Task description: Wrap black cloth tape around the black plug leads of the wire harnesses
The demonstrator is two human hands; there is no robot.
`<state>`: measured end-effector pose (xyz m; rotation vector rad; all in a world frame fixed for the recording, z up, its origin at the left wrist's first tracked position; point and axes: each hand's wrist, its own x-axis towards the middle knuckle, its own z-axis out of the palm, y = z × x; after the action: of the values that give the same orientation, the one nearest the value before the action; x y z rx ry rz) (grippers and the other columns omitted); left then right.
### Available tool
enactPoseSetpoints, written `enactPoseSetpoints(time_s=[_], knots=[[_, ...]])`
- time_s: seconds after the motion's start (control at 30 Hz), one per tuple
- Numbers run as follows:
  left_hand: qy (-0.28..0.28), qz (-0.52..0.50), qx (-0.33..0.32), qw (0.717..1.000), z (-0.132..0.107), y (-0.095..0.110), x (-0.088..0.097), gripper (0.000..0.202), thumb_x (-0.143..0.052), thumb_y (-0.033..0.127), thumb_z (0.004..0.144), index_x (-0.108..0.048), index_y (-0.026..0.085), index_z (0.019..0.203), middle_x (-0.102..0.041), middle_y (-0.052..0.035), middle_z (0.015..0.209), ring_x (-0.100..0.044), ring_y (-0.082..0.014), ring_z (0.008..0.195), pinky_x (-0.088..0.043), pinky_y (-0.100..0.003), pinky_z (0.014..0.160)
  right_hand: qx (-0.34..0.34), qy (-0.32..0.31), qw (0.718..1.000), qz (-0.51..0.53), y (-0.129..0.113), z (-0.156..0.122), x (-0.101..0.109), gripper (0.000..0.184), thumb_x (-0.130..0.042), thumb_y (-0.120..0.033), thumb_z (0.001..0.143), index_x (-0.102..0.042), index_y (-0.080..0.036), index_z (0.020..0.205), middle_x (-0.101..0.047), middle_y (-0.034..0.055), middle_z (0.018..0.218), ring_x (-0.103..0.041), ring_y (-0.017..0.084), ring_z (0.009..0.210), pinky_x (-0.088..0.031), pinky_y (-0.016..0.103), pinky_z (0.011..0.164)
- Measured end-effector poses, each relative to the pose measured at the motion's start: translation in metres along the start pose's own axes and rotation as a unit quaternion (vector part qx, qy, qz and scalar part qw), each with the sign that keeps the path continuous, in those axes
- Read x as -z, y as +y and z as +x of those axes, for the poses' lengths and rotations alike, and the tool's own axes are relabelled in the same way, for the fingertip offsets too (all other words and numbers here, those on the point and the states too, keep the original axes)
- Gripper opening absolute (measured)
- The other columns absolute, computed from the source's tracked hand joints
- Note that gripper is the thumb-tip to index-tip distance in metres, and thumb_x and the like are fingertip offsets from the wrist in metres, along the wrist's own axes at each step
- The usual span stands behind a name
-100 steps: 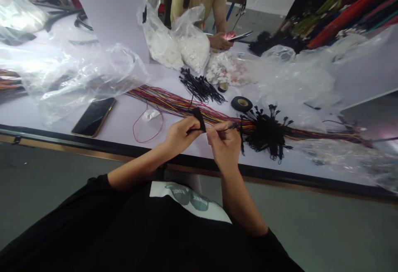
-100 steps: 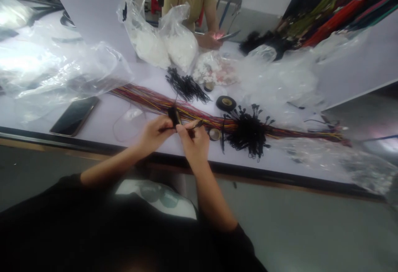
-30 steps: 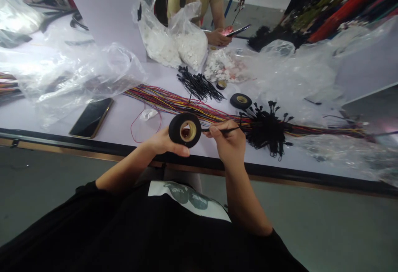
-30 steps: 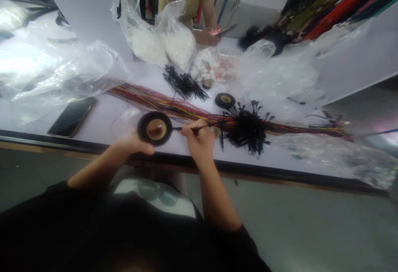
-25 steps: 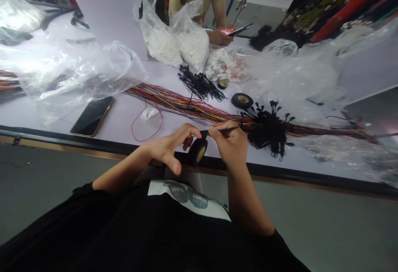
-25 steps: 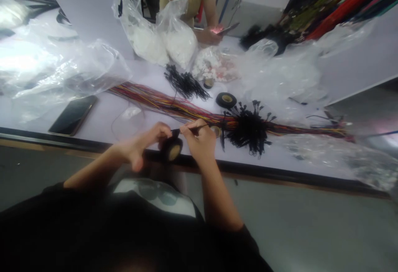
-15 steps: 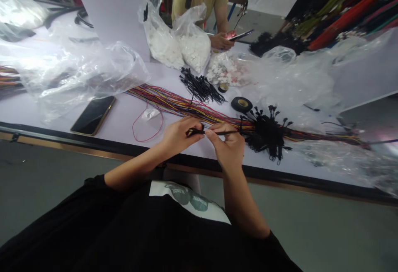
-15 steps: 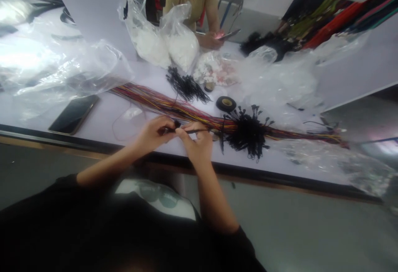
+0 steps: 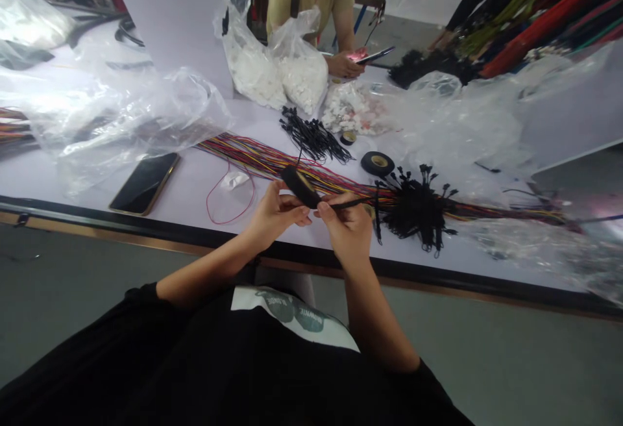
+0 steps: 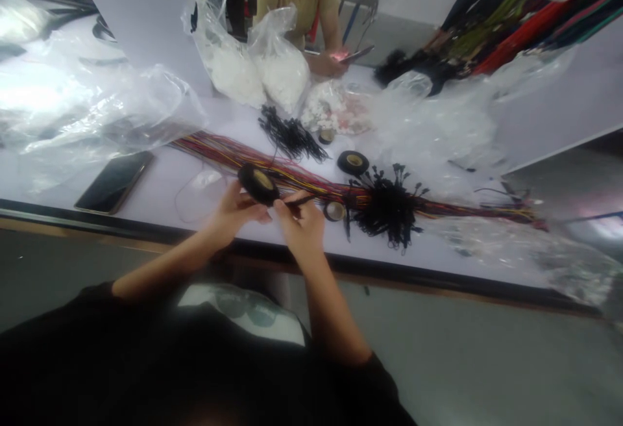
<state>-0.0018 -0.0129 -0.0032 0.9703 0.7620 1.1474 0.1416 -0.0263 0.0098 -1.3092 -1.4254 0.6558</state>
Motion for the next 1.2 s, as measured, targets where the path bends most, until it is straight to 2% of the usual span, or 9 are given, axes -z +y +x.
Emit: enactPoseSetpoints(time_s=[0.17, 0.37, 0.47, 0.57, 0.67, 0.77, 0.97, 1.07, 1.2], knots=[[-0.164, -0.057, 0.137, 0.975, 0.011, 0.008, 0.011, 0.049, -0.075, 0.049, 0.055, -0.055, 0.015, 0.085, -0.064, -0.0042, 0.075, -0.061, -0.0136, 0.062, -0.045, -0.024, 0.053, 0.010, -0.046, 0.999, -0.004, -0.005, -0.001, 0.002, 0.020, -0.064, -0.035, 0.072, -0.053, -0.020, 0.063, -0.066, -0.0003, 0.070, -0.061, 0.014, 0.062, -0.048, 0.028, 0.059], [-0.095, 0.049, -0.039, 0.994, 0.000, 0.003, 0.009, 0.056, -0.080, 0.043, 0.049, -0.058, 0.017, 0.093, -0.062, -0.0053, 0.092, -0.058, -0.0196, 0.090, -0.046, -0.032, 0.081, -0.057, 0.070, 0.993, 0.078, 0.013, 0.005, -0.001, 0.024, -0.063, -0.038, 0.071, -0.049, -0.021, 0.063, -0.058, -0.0052, 0.053, -0.057, 0.013, 0.048, -0.046, 0.028, 0.052], [-0.148, 0.151, -0.094, 0.973, -0.010, 0.007, 0.011, 0.080, -0.087, 0.036, 0.033, -0.055, 0.019, 0.105, -0.054, -0.0088, 0.114, -0.050, -0.0261, 0.110, -0.041, -0.037, 0.094, -0.039, 0.089, 0.995, 0.033, 0.012, 0.006, 0.002, 0.022, -0.064, -0.035, 0.071, -0.051, -0.021, 0.061, -0.058, -0.0048, 0.053, -0.057, 0.013, 0.051, -0.045, 0.027, 0.054], [-0.215, 0.172, -0.077, 0.958, -0.010, 0.008, 0.010, 0.064, -0.081, 0.042, 0.047, -0.055, 0.020, 0.101, -0.054, -0.0086, 0.111, -0.055, -0.0216, 0.098, -0.046, -0.033, 0.083, 0.007, 0.083, 0.997, -0.006, 0.003, 0.004, 0.006, 0.021, -0.064, -0.032, 0.071, -0.051, -0.021, 0.060, -0.062, -0.0026, 0.062, -0.059, 0.014, 0.060, -0.046, 0.029, 0.062], [-0.133, 0.192, -0.064, 0.970, -0.002, 0.003, 0.004, 0.028, -0.065, 0.037, 0.070, -0.053, 0.018, 0.087, -0.055, -0.0007, 0.081, -0.052, -0.0092, 0.065, -0.044, -0.024, 0.062, 0.076, 0.053, 0.996, 0.001, -0.003, 0.002, 0.007, 0.022, -0.063, -0.029, 0.073, -0.048, -0.022, 0.059, -0.063, -0.0009, 0.067, -0.060, 0.016, 0.070, -0.046, 0.033, 0.071], [-0.067, 0.224, -0.084, 0.969, 0.004, -0.001, -0.004, 0.018, -0.062, 0.028, 0.071, -0.048, 0.017, 0.072, -0.048, 0.0045, 0.063, -0.044, -0.0057, 0.053, -0.037, -0.020, 0.053, 0.116, 0.051, 0.992, 0.005, -0.004, 0.000, 0.007, 0.021, -0.063, -0.028, 0.073, -0.047, -0.022, 0.060, -0.060, -0.0006, 0.068, -0.059, 0.016, 0.073, -0.046, 0.035, 0.075], [-0.004, 0.311, -0.135, 0.941, 0.003, -0.002, -0.009, 0.014, -0.058, 0.022, 0.072, -0.050, 0.017, 0.061, -0.048, 0.0045, 0.055, -0.041, -0.0064, 0.052, -0.033, -0.020, 0.052, 0.038, -0.031, 0.997, -0.061, -0.006, -0.005, 0.008, 0.013, -0.059, -0.035, 0.077, -0.058, -0.022, 0.078, -0.061, -0.0012, 0.071, -0.058, 0.015, 0.068, -0.047, 0.030, 0.066], [-0.002, 0.257, -0.123, 0.958, 0.000, -0.006, -0.009, 0.015, -0.061, 0.026, 0.072, -0.053, 0.017, 0.063, -0.053, 0.0035, 0.057, -0.046, -0.0064, 0.053, -0.037, -0.020, 0.053, 0.028, -0.032, 0.997, -0.069, -0.006, -0.007, 0.008, 0.013, -0.059, -0.035, 0.077, -0.058, -0.022, 0.075, -0.061, -0.0021, 0.067, -0.059, 0.015, 0.065, -0.047, 0.030, 0.064], [-0.006, 0.061, -0.031, 0.998, -0.004, -0.009, -0.011, 0.028, -0.069, 0.037, 0.065, -0.053, 0.015, 0.071, -0.060, 0.0019, 0.060, -0.057, -0.0085, 0.053, -0.046, -0.023, 0.057, 0.071, 0.012, 0.995, -0.069, -0.003, -0.006, 0.005, 0.011, -0.060, -0.031, 0.077, -0.058, -0.022, 0.069, -0.066, 0.0003, 0.077, -0.062, 0.016, 0.075, -0.048, 0.029, 0.067]])
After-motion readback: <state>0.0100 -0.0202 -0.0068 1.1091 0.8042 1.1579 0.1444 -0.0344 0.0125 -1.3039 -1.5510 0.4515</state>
